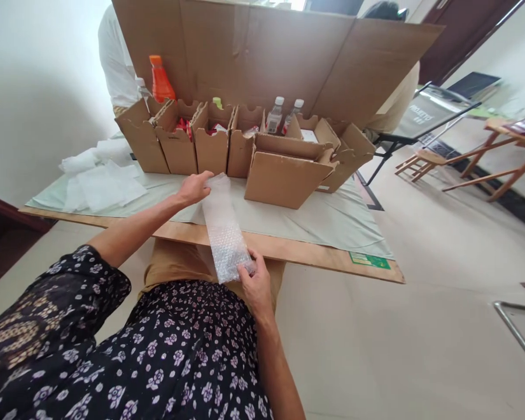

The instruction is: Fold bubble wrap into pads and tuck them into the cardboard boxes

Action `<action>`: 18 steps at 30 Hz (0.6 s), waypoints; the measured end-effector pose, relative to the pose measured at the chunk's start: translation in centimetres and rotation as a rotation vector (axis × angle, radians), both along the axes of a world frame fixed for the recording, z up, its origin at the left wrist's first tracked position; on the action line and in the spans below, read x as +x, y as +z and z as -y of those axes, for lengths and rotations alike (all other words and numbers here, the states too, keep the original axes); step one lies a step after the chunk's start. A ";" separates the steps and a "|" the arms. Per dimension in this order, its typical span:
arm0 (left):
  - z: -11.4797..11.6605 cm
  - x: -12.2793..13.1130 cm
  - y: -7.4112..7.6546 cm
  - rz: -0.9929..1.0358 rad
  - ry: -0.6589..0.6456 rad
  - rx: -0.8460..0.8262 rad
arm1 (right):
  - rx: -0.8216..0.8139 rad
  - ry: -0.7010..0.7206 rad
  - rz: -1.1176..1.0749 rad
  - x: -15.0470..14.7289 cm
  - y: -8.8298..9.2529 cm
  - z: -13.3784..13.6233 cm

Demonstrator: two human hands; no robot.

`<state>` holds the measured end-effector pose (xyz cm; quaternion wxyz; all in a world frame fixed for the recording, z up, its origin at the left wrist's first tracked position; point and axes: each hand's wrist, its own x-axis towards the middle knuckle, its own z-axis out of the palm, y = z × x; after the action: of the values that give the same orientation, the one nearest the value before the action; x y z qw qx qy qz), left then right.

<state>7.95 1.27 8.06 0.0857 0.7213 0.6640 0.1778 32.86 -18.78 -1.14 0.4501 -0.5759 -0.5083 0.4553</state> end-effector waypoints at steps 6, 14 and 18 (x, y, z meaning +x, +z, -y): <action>-3.9 2.6 -1.1 0.022 -0.105 0.057 | -0.075 0.074 0.004 -1.3 0.2 -1.5; 10.3 -3.1 -5.7 0.383 -0.751 -0.058 | -0.330 0.127 -0.393 -1.7 2.2 -1.9; 14.0 -2.0 -4.6 0.518 -0.657 -0.160 | -0.362 0.169 -0.567 -1.7 3.8 -4.7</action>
<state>5.90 -12.70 3.45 0.3573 0.8170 0.3672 0.2644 31.12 -14.12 2.65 0.4248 -0.4526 -0.3200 0.7158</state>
